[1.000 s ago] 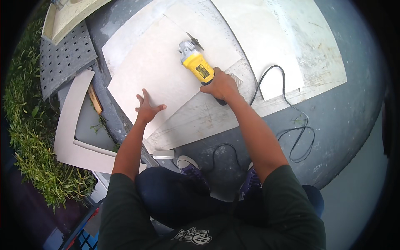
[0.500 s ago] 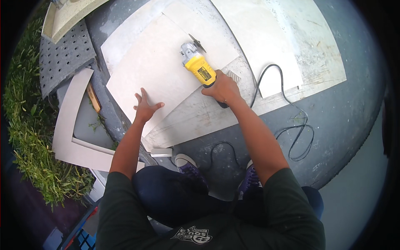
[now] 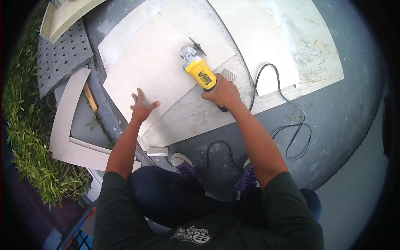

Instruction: The person uses a power saw to cut a ceramic tile, carries it into a room, and positions it on the floor next to another person applying adhesive.

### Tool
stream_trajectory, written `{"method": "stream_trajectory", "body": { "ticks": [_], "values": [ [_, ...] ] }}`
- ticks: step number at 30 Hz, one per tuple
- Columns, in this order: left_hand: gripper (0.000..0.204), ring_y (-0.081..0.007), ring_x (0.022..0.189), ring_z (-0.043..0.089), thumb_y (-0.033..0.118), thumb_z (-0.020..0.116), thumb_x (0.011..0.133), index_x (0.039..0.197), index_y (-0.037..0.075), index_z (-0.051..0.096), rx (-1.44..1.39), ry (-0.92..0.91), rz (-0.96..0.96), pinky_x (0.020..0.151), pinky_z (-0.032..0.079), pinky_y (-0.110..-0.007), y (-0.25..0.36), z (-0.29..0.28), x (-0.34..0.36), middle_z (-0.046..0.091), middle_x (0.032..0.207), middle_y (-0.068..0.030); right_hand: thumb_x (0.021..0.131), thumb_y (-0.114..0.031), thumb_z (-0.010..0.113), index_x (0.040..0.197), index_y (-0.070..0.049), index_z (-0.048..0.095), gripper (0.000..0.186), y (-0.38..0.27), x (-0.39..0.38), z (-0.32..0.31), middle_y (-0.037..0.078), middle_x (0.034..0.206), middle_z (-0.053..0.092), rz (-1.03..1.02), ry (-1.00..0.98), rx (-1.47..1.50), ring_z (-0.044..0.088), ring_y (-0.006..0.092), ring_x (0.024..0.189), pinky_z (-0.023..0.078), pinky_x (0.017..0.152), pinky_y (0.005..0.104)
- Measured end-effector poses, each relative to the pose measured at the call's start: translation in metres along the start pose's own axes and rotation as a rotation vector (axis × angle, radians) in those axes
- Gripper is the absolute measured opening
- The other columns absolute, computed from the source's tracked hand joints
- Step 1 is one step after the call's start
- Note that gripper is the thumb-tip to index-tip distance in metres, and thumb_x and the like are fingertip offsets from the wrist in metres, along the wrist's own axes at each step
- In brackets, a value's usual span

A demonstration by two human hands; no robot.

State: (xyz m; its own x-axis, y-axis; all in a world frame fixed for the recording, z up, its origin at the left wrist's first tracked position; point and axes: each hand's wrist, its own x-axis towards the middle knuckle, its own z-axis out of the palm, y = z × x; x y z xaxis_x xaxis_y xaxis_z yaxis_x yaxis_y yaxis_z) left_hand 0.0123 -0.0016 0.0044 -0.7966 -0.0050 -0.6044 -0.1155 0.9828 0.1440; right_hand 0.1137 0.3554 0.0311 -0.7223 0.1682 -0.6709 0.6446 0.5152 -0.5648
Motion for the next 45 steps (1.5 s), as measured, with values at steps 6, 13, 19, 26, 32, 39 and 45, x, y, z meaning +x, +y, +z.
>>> {"method": "stream_trajectory", "body": {
  "ticks": [6,13,19,26,32,39,45],
  "values": [
    [0.139,-0.0506,0.153,0.012,0.070,0.081,0.069,0.163,0.007,-0.001,0.021,0.007,0.022,0.120,0.006,-0.066,-0.002,0.002,0.002,0.002,0.163,-0.0386,0.067,-0.042,0.081,0.123,-0.004,0.059,0.071,0.006,-0.008,-0.002,0.022,0.108,0.072,0.009,-0.002,0.017,0.071,0.0384,0.102,0.057,0.090,0.0441],
    [0.139,-0.0510,0.152,0.014,0.069,0.081,0.070,0.163,0.007,-0.001,-0.011,-0.004,0.007,0.120,0.006,-0.066,-0.002,0.002,0.004,0.001,0.163,-0.0382,0.066,-0.043,0.081,0.122,-0.004,0.059,0.071,0.012,-0.014,-0.002,0.023,0.107,0.072,0.019,-0.007,-0.006,0.071,0.0387,0.101,0.057,0.089,0.0442],
    [0.138,-0.0511,0.152,0.016,0.069,0.081,0.070,0.163,0.008,-0.001,-0.024,0.003,0.016,0.121,0.007,-0.065,-0.004,0.004,0.004,0.001,0.163,-0.0376,0.066,-0.042,0.081,0.120,-0.004,0.059,0.070,0.017,-0.018,0.000,0.022,0.105,0.073,0.019,-0.002,0.009,0.071,0.0391,0.099,0.057,0.087,0.0449],
    [0.131,-0.0480,0.149,0.027,0.061,0.083,0.074,0.164,0.013,0.000,0.061,0.006,-0.030,0.119,0.034,-0.045,0.002,0.005,0.004,0.001,0.164,-0.0351,0.064,-0.042,0.080,0.135,-0.005,0.055,0.084,0.026,-0.023,-0.001,0.024,0.110,0.072,0.020,-0.017,0.031,0.070,0.0397,0.104,0.056,0.091,0.0440],
    [0.139,-0.0500,0.151,0.020,0.071,0.079,0.070,0.163,0.008,-0.002,-0.012,0.002,0.005,0.122,0.006,-0.063,-0.006,0.006,0.006,0.001,0.163,-0.0377,0.065,-0.042,0.080,0.135,-0.003,0.054,0.084,0.024,-0.033,-0.003,0.024,0.109,0.072,0.028,0.002,0.008,0.070,0.0398,0.103,0.056,0.090,0.0442],
    [0.138,-0.0501,0.150,0.023,0.070,0.080,0.070,0.163,0.007,-0.001,-0.022,0.016,0.024,0.122,0.008,-0.062,-0.011,0.008,0.009,0.002,0.162,-0.0392,0.066,-0.043,0.080,0.129,-0.002,0.056,0.078,0.033,-0.035,0.002,0.024,0.105,0.073,0.021,-0.007,0.005,0.071,0.0399,0.100,0.056,0.089,0.0444],
    [0.137,-0.0494,0.150,0.025,0.071,0.079,0.070,0.163,0.007,0.000,-0.019,0.021,0.030,0.122,0.009,-0.061,-0.013,0.010,0.010,0.002,0.162,-0.0396,0.066,-0.040,0.081,0.119,-0.004,0.058,0.068,0.038,-0.038,0.005,0.024,0.103,0.073,0.027,0.004,-0.001,0.071,0.0410,0.098,0.057,0.087,0.0464]
  ]
}}
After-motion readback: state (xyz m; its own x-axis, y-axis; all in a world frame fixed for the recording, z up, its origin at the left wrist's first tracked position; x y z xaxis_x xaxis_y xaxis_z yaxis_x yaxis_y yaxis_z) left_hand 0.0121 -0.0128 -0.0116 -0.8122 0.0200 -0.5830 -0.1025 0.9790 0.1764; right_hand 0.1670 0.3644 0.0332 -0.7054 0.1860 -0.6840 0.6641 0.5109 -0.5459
